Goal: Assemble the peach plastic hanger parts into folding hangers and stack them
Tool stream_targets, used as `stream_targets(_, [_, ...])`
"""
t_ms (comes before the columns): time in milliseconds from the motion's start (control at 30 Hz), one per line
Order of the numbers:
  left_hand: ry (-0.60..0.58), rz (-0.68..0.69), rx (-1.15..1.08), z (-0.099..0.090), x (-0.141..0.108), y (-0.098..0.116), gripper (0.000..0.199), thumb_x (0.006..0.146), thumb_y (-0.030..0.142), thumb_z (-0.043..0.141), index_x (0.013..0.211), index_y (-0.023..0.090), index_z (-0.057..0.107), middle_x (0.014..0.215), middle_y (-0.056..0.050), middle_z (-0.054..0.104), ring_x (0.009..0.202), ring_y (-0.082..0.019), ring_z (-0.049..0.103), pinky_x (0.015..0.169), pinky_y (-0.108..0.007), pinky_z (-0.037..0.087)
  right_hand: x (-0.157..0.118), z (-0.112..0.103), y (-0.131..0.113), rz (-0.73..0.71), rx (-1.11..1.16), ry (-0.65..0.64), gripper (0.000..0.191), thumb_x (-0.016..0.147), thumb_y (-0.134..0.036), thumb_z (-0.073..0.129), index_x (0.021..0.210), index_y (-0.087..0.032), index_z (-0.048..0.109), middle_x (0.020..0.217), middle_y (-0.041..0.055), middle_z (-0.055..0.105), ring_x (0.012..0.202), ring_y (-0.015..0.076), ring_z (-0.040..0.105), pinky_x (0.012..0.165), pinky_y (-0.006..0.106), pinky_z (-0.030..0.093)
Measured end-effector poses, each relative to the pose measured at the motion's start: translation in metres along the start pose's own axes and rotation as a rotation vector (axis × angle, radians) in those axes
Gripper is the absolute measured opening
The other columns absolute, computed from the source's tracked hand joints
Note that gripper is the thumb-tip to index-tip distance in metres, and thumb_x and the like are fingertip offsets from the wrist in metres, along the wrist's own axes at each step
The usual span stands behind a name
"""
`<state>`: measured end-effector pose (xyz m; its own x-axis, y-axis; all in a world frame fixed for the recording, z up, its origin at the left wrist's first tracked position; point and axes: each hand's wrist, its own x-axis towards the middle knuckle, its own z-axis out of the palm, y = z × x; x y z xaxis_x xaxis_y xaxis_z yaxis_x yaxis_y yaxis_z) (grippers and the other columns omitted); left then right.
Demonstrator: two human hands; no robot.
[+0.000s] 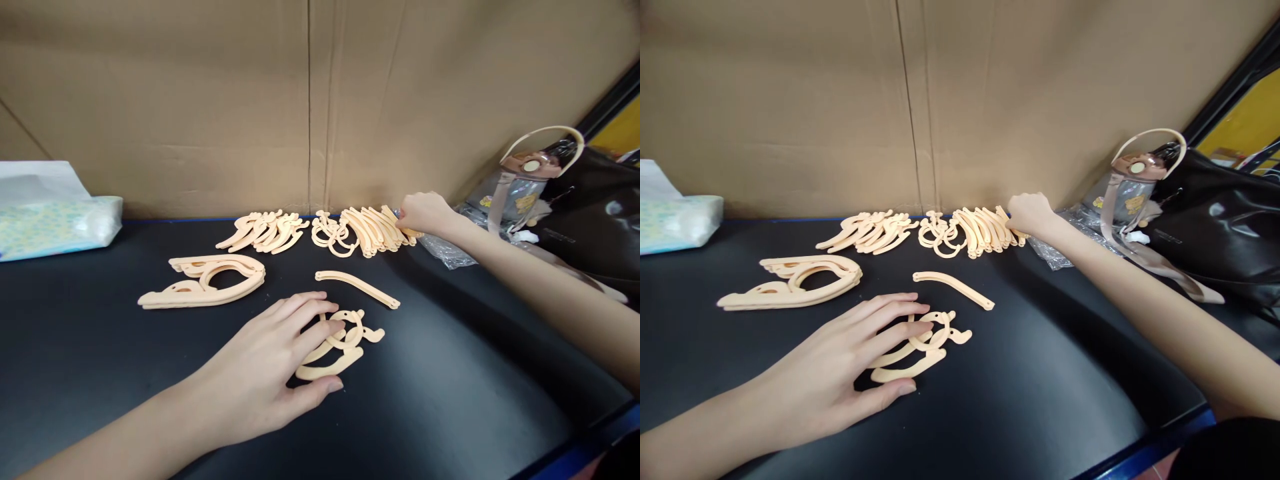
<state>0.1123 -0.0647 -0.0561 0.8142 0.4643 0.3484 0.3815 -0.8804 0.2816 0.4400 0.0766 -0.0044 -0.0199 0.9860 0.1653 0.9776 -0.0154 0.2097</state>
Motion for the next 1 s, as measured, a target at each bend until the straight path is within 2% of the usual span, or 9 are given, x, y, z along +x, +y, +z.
stream_targets(233, [0.079,-0.041,-0.036,-0.005,0.001,0.008,0.045,0.097,0.037,0.058,0.139,0.024,0.051,0.134,-0.008,0.062,0.125,-0.025,0.056,0.105,-0.038,0.047,-0.021,-0.034,0.003,0.104,0.300,-0.009,0.023,0.080,-0.030,0.057,0.076,-0.015,0.073,0.070,0.0081,0.067,0.069,0.0213,0.061,0.061,0.033,0.041])
stream_targets(300, [0.168,-0.149,-0.148,-0.008,0.003,0.017,0.030,0.101,0.035,0.051,0.128,0.025,0.058,0.116,-0.005,0.070,0.103,-0.020,0.064,0.090,-0.032,0.053,-0.044,-0.039,-0.014,0.045,0.478,-0.051,0.027,0.085,-0.035,0.051,0.074,-0.019,0.070,0.067,0.0026,0.063,0.062,0.0153,0.054,0.059,0.031,0.040])
stream_targets(433, [0.214,-0.484,-0.489,-0.011,0.010,0.032,0.035,0.100,0.048,0.044,0.093,0.026,0.071,0.075,0.001,0.068,0.061,-0.015,0.058,0.048,-0.023,0.045,-0.101,-0.037,-0.070,-0.050,1.409,-0.354,0.031,0.077,-0.035,0.060,0.053,-0.020,0.049,0.053,-0.0054,0.039,0.051,0.0087,0.032,0.050,0.027,0.029])
stream_targets(600, [0.167,-0.594,-0.817,-0.010,0.018,0.031,0.041,0.093,0.055,0.052,0.076,0.021,0.068,0.060,0.002,0.059,0.054,-0.012,0.054,0.048,-0.020,0.045,-0.143,-0.039,-0.122,-0.072,1.640,-0.642,0.017,0.075,-0.032,0.068,0.067,-0.016,0.067,0.062,-0.0027,0.057,0.060,0.0100,0.052,0.057,0.023,0.039])
stream_targets(667, [0.174,-0.645,-0.898,-0.012,0.020,0.027,0.042,0.091,0.054,0.056,0.069,0.020,0.064,0.052,0.005,0.048,0.045,-0.008,0.042,0.042,-0.017,0.038,-0.145,-0.041,-0.127,-0.093,1.653,-0.602,0.018,0.072,-0.033,0.074,0.070,-0.016,0.066,0.064,-0.0028,0.060,0.059,0.0103,0.054,0.056,0.023,0.041])
stream_targets(733, [0.203,-0.700,-0.901,-0.013,0.021,0.022,0.039,0.090,0.051,0.059,0.069,0.019,0.065,0.053,0.006,0.046,0.044,-0.007,0.035,0.039,-0.016,0.032,-0.142,-0.040,-0.125,-0.164,1.618,-0.500,0.019,0.075,-0.034,0.073,0.072,-0.016,0.065,0.065,-0.0027,0.062,0.058,0.0100,0.055,0.055,0.022,0.043])
stream_targets(800, [0.221,-0.729,-0.889,-0.014,0.020,0.017,0.036,0.091,0.050,0.058,0.075,0.019,0.067,0.062,0.003,0.057,0.050,-0.009,0.044,0.040,-0.016,0.036,-0.139,-0.037,-0.119,-0.279,1.477,-0.310,0.016,0.083,-0.031,0.066,0.076,-0.017,0.064,0.064,-0.0032,0.062,0.056,0.0097,0.055,0.053,0.022,0.042])
stream_targets(933, [0.251,-0.742,-0.798,-0.018,0.016,0.013,0.047,0.096,0.054,0.047,0.065,0.020,0.053,0.056,0.005,0.051,0.048,-0.009,0.045,0.045,-0.017,0.039,-0.138,-0.027,-0.101,-0.641,0.791,0.529,0.011,0.091,-0.013,0.055,0.089,-0.017,0.066,0.082,0.0030,0.070,0.073,0.0142,0.062,0.066,0.027,0.047])
stream_targets(1000, [0.179,-0.701,-0.719,-0.020,0.015,0.014,0.046,0.096,0.055,0.046,0.066,0.020,0.050,0.051,0.008,0.039,0.044,-0.008,0.034,0.041,-0.018,0.030,-0.139,-0.023,-0.094,-0.789,0.462,0.805,0.020,0.092,-0.009,0.054,0.107,-0.016,0.067,0.106,0.0091,0.074,0.095,0.0192,0.065,0.078,0.031,0.048])
